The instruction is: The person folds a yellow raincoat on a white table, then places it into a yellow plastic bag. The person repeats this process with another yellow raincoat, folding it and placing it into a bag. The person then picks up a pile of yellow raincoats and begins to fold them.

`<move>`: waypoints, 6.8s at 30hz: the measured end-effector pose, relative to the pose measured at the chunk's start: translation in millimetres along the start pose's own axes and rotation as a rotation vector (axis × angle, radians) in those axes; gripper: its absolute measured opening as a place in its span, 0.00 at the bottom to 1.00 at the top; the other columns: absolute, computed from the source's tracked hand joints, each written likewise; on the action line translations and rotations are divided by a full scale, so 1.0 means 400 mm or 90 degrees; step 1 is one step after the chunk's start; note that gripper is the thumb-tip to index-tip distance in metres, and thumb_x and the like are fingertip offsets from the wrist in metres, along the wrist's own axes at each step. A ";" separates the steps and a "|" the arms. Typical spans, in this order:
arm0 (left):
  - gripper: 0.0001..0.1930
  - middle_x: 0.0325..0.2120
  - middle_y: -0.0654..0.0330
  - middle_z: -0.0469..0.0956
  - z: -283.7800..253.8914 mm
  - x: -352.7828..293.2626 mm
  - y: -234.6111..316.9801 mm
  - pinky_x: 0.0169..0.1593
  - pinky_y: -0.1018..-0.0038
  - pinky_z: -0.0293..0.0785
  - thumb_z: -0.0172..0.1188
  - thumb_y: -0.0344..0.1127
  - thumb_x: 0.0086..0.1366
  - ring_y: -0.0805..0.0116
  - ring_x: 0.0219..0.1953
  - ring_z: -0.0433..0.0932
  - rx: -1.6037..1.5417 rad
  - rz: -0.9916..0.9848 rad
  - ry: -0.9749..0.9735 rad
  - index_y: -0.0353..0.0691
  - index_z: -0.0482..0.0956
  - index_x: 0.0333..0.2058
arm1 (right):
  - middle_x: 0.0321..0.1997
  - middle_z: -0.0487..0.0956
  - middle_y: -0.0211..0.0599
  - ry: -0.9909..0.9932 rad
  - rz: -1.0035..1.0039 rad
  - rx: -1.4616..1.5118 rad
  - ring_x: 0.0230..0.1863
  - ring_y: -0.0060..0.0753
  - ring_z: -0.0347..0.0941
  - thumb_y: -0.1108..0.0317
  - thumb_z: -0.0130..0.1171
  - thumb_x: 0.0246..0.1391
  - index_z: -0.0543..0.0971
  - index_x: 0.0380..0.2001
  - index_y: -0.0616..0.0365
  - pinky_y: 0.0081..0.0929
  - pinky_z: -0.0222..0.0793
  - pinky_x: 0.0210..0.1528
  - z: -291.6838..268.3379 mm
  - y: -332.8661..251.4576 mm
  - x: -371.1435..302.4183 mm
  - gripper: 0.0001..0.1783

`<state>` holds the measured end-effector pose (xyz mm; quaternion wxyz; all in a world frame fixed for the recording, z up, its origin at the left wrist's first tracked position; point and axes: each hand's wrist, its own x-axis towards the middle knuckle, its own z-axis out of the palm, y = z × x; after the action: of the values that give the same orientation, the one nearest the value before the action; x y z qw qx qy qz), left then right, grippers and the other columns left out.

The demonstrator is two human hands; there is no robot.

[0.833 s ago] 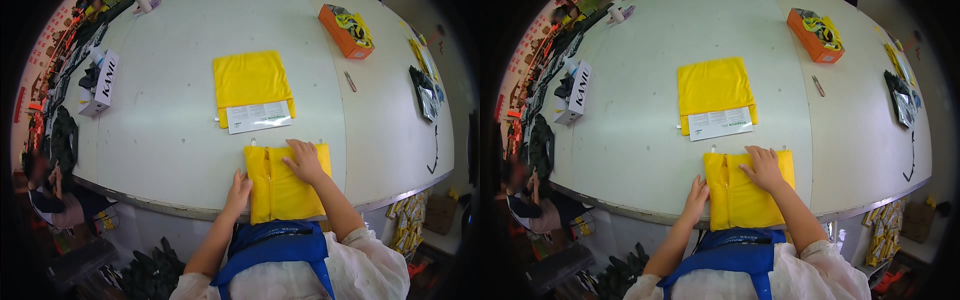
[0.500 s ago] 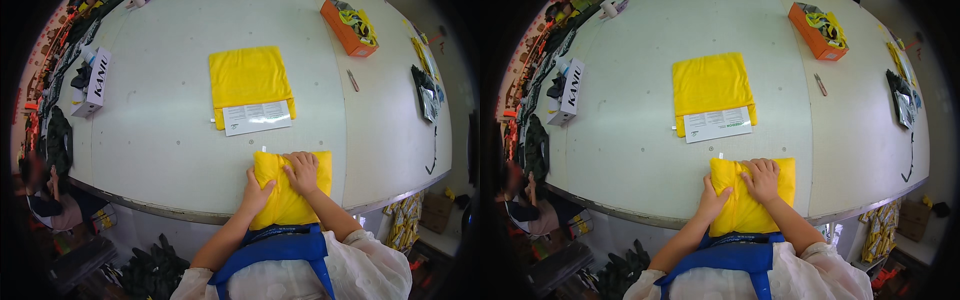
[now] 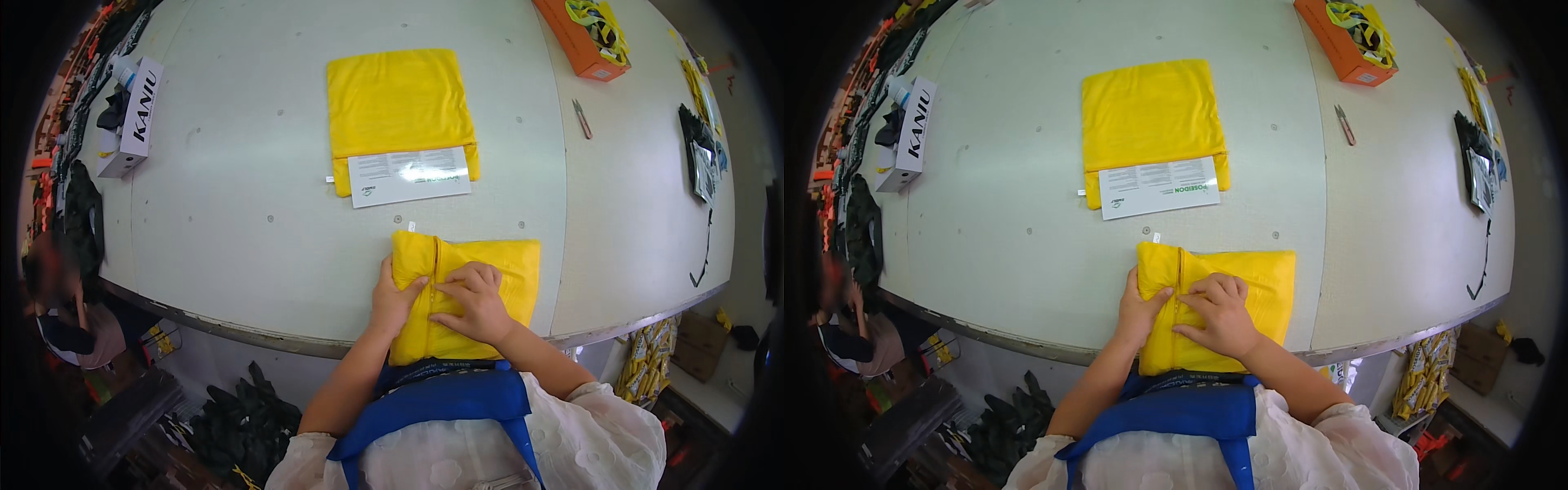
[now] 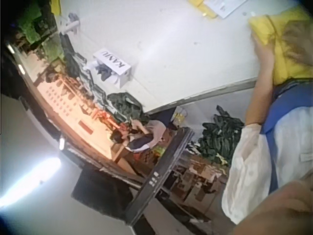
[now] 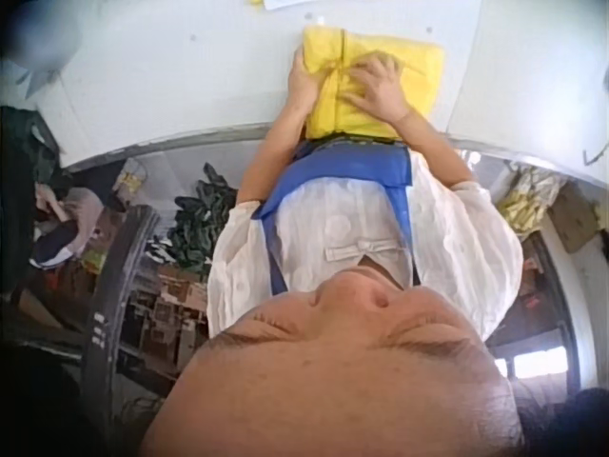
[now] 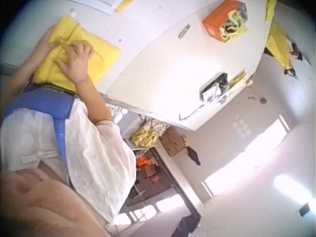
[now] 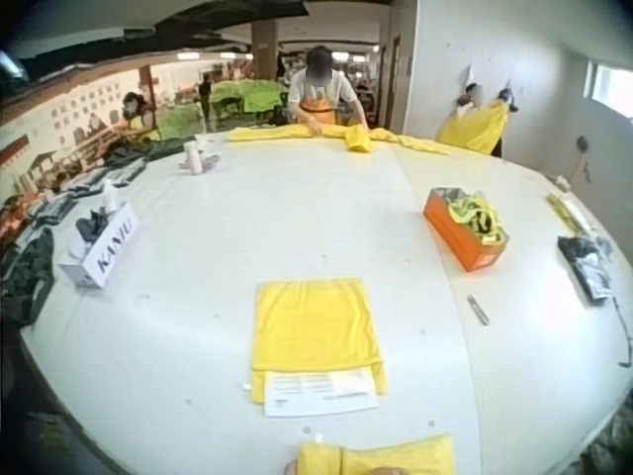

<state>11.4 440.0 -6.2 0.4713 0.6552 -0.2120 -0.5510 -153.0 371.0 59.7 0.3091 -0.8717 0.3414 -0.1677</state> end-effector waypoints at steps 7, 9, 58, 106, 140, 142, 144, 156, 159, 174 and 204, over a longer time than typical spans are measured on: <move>0.29 0.48 0.52 0.74 -0.008 -0.002 -0.003 0.53 0.71 0.69 0.61 0.38 0.63 0.65 0.50 0.73 -0.041 -0.028 0.001 0.38 0.61 0.59 | 0.34 0.75 0.24 -0.016 0.019 0.020 0.45 0.32 0.67 0.62 0.69 0.38 0.81 0.29 0.46 0.38 0.52 0.49 0.007 -0.003 0.018 0.11; 0.31 0.49 0.51 0.74 -0.014 0.000 -0.014 0.54 0.71 0.69 0.62 0.42 0.63 0.64 0.51 0.73 -0.028 -0.034 -0.003 0.38 0.60 0.60 | 0.33 0.75 0.24 -0.028 0.014 0.038 0.44 0.32 0.68 0.64 0.68 0.40 0.80 0.26 0.46 0.38 0.52 0.48 0.008 -0.007 0.019 0.08; 0.37 0.68 0.46 0.45 0.077 -0.103 -0.009 0.68 0.49 0.32 0.54 0.56 0.61 0.47 0.70 0.44 0.810 0.524 -0.216 0.51 0.56 0.66 | 0.71 0.48 0.59 0.179 0.414 -0.235 0.69 0.68 0.44 0.51 0.55 0.55 0.61 0.65 0.48 0.50 0.45 0.68 0.023 0.028 -0.359 0.36; 0.15 0.43 0.47 0.77 -0.111 0.097 0.108 0.51 0.65 0.70 0.51 0.38 0.67 0.50 0.47 0.76 0.187 0.027 -0.044 0.45 0.67 0.51 | 0.32 0.77 0.42 -0.154 -0.015 -0.125 0.39 0.45 0.75 0.66 0.58 0.50 0.80 0.29 0.59 0.35 0.72 0.44 0.071 0.005 0.223 0.08; 0.13 0.40 0.56 0.76 -0.121 0.103 0.098 0.46 0.74 0.70 0.49 0.37 0.69 0.69 0.41 0.73 0.128 -0.004 -0.043 0.45 0.69 0.51 | 0.29 0.75 0.42 -0.229 -0.187 -0.247 0.33 0.43 0.76 0.69 0.56 0.47 0.75 0.24 0.59 0.34 0.74 0.37 0.057 0.011 0.254 0.05; 0.13 0.40 0.56 0.76 -0.118 0.105 0.097 0.46 0.74 0.70 0.49 0.37 0.69 0.69 0.41 0.73 0.125 0.000 -0.044 0.45 0.69 0.51 | 0.29 0.75 0.42 -0.210 -0.194 -0.246 0.32 0.44 0.76 0.69 0.56 0.47 0.75 0.24 0.59 0.34 0.74 0.37 0.057 0.012 0.255 0.04; 0.13 0.40 0.56 0.76 -0.114 0.107 0.096 0.47 0.73 0.70 0.50 0.37 0.69 0.69 0.41 0.73 0.136 0.002 -0.045 0.45 0.69 0.51 | 0.28 0.75 0.42 -0.193 -0.192 -0.236 0.32 0.44 0.76 0.70 0.55 0.47 0.74 0.24 0.59 0.34 0.74 0.37 0.058 0.015 0.253 0.04; 0.27 0.50 0.46 0.68 -0.082 0.095 0.066 0.56 0.65 0.65 0.61 0.39 0.61 0.54 0.52 0.69 0.198 0.173 0.113 0.41 0.61 0.56 | 0.31 0.77 0.42 -0.435 -0.283 -0.075 0.31 0.42 0.76 0.67 0.56 0.46 0.78 0.26 0.58 0.35 0.73 0.37 0.032 -0.116 -0.019 0.07; 0.37 0.53 0.43 0.61 -0.047 0.004 0.073 0.58 0.61 0.63 0.67 0.42 0.54 0.48 0.55 0.65 0.422 0.286 0.223 0.38 0.57 0.58 | 0.36 0.78 0.39 -0.284 -0.204 0.003 0.36 0.44 0.75 0.62 0.61 0.47 0.79 0.31 0.57 0.40 0.70 0.45 -0.019 -0.073 0.083 0.11; 0.06 0.25 0.52 0.74 -0.075 -0.187 0.290 0.30 0.65 0.73 0.59 0.28 0.55 0.54 0.28 0.76 0.325 0.441 0.088 0.37 0.74 0.32 | 0.41 0.76 0.44 0.114 -0.268 -0.106 0.44 0.48 0.73 0.70 0.62 0.46 0.76 0.44 0.61 0.39 0.69 0.49 -0.093 -0.119 0.047 0.19; 0.33 0.57 0.45 0.64 0.021 -0.205 0.359 0.64 0.67 0.55 0.41 0.56 0.70 0.55 0.62 0.61 0.158 0.235 -0.447 0.33 0.59 0.61 | 0.37 0.77 0.42 0.152 -0.008 -0.070 0.27 0.47 0.75 0.69 0.57 0.46 0.76 0.43 0.55 0.37 0.73 0.30 -0.262 -0.184 -0.164 0.17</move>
<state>13.8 435.1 159.3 0.3790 0.4301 -0.5387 -0.6174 -216.0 414.9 181.3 0.2171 -0.8632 0.3788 -0.2536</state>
